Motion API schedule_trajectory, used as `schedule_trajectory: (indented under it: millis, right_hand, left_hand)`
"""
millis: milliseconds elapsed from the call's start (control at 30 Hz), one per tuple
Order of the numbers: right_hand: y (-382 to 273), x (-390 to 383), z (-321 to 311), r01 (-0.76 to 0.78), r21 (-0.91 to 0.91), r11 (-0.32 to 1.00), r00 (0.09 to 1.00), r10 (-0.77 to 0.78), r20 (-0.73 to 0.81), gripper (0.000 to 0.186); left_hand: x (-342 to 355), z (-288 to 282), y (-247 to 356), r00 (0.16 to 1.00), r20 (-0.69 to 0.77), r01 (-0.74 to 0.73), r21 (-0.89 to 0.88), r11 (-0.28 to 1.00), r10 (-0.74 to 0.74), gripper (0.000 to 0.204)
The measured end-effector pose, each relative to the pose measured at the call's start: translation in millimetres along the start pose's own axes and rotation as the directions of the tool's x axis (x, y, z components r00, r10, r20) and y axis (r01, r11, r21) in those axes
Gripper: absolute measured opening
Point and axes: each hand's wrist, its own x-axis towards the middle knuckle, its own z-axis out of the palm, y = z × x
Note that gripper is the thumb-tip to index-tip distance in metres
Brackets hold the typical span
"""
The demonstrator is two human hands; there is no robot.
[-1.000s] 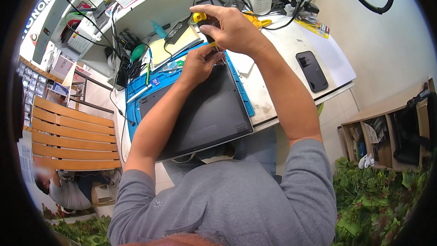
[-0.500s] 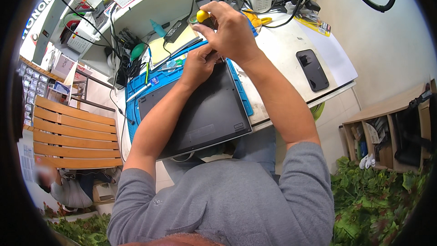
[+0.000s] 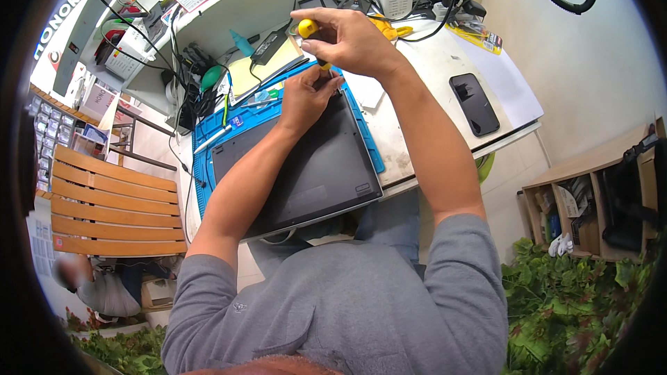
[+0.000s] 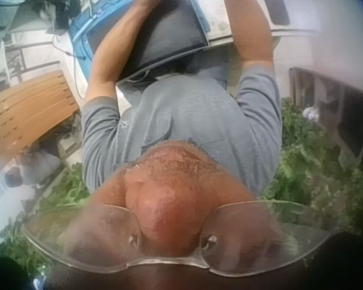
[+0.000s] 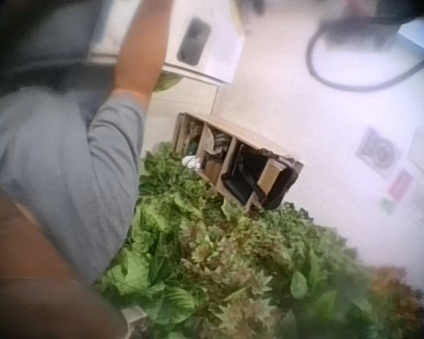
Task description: The person unscrews the back cover of a laptop using a screwdriver, removes the cover by hand, and disconnects a cable inside the device.
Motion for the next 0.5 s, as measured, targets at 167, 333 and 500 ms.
schedule_trajectory:
  millis: [167, 333, 500]
  right_hand:
    - [-8, 4, 9, -0.04, -0.387, 0.921, 0.991, -0.012, -0.132, 0.032]
    - [-6, 14, -4, -0.047, -0.113, 0.992, 0.994, 0.057, 0.089, 0.028]
    - [-8, 8, 16, 0.089, -0.306, 0.948, 0.993, -0.109, -0.05, 0.037]
  left_hand:
    - [7, -6, -2, 0.998, 0.058, 0.026, 0.019, 0.999, -0.027, 0.019]
    - [7, 1, -1, 0.987, 0.157, 0.104, -0.484, 0.869, -0.031, 0.016]
    - [5, -1, -14, 0.988, 0.142, 0.1, -0.28, 0.955, -0.062, 0.014]
